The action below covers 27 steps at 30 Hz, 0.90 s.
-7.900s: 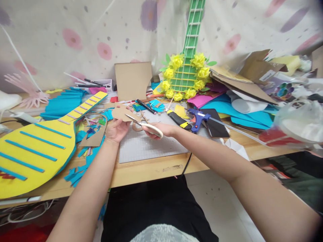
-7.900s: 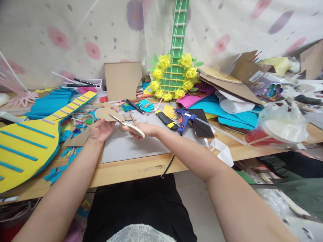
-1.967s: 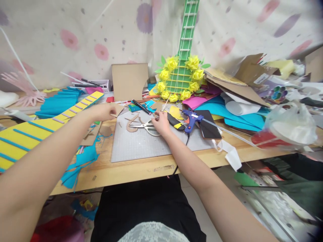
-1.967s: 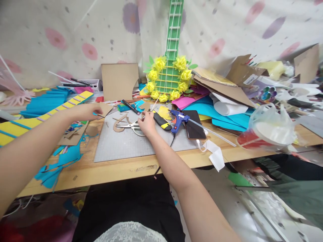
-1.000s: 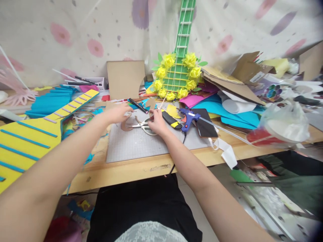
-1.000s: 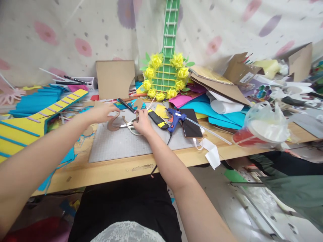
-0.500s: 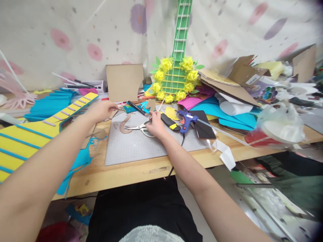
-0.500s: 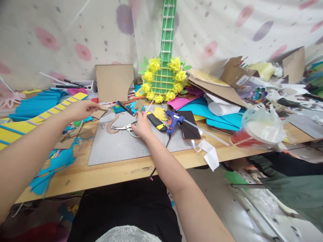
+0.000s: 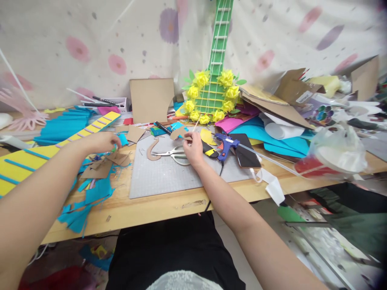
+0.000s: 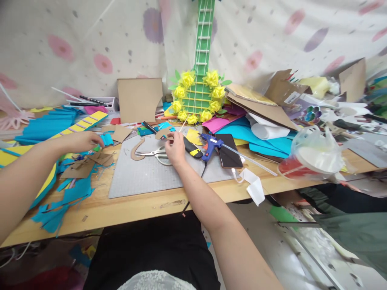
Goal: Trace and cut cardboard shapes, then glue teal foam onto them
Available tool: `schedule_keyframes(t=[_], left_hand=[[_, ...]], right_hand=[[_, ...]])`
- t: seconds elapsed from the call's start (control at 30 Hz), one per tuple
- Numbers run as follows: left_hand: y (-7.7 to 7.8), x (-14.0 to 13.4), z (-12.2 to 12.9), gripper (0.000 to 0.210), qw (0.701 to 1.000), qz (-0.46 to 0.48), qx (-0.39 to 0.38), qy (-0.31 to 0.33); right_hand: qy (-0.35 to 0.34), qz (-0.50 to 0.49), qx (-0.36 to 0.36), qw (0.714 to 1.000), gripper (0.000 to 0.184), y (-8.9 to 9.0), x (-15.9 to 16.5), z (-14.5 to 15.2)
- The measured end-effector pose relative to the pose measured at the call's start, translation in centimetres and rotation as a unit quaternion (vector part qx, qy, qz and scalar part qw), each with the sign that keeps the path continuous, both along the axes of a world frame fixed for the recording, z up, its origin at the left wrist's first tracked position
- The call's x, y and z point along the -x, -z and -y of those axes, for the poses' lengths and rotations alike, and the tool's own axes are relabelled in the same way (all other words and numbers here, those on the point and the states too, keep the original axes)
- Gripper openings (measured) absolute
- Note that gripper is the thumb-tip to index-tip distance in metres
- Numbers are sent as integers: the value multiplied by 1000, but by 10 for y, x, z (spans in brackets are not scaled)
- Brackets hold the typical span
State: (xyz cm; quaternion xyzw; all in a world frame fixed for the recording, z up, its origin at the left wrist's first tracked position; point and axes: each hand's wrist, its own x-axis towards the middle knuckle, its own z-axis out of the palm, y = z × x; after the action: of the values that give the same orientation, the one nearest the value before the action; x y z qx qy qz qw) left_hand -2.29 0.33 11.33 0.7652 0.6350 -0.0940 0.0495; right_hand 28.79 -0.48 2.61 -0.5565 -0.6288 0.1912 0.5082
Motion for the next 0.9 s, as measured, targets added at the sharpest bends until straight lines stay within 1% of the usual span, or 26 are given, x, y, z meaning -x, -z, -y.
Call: schedule_keyframes(t=[0.03, 0.1, 0.17, 0.23, 0.27, 0.33, 0.4, 0.53, 0.63, 0.7, 0.77, 0.87, 0.9], left_hand=[[2, -7, 2, 27, 999, -17, 27, 23], [8, -20, 7, 38, 996, -16, 33, 79], [17, -27, 12, 52, 992, -6, 63, 105], [24, -27, 18, 70, 988, -6, 117, 97], [26, -25, 21, 78, 986, -7, 140, 87], [27, -20, 26, 85, 984, -10, 166, 65], [22, -16, 29, 80, 985, -12, 164, 48], [9, -15, 29, 56, 991, -14, 134, 10], [2, -17, 26, 47, 994, 7, 97, -40], [-2, -18, 23, 47, 994, 22, 75, -70], [-5, -18, 21, 42, 994, 38, 53, -84], [-10, -20, 17, 18, 995, 18, -9, -94], [-11, -21, 16, 19, 994, 0, -33, -100]], right_hand=[[-8, 0, 3, 1000, 21, 0, 1, 0], [-42, 25, 1, 999, 23, 3, 3, 2], [-96, 80, -6, 992, 39, 7, 6, 5], [-161, 158, -10, 974, 61, 12, 11, 7], [-187, 195, -9, 963, 69, 14, 13, 9], [-207, 246, 0, 947, 72, 16, 16, 10], [-188, 265, 14, 946, 67, 17, 19, 10], [-156, 273, 25, 949, 60, 14, 22, 9], [-126, 270, 32, 954, 57, 13, 25, 10], [-97, 258, 42, 960, 55, 14, 26, 11], [-79, 241, 43, 966, 54, 15, 26, 11], [-74, 191, 22, 978, 50, 16, 24, 9], [-73, 165, 11, 984, 47, 16, 23, 8]])
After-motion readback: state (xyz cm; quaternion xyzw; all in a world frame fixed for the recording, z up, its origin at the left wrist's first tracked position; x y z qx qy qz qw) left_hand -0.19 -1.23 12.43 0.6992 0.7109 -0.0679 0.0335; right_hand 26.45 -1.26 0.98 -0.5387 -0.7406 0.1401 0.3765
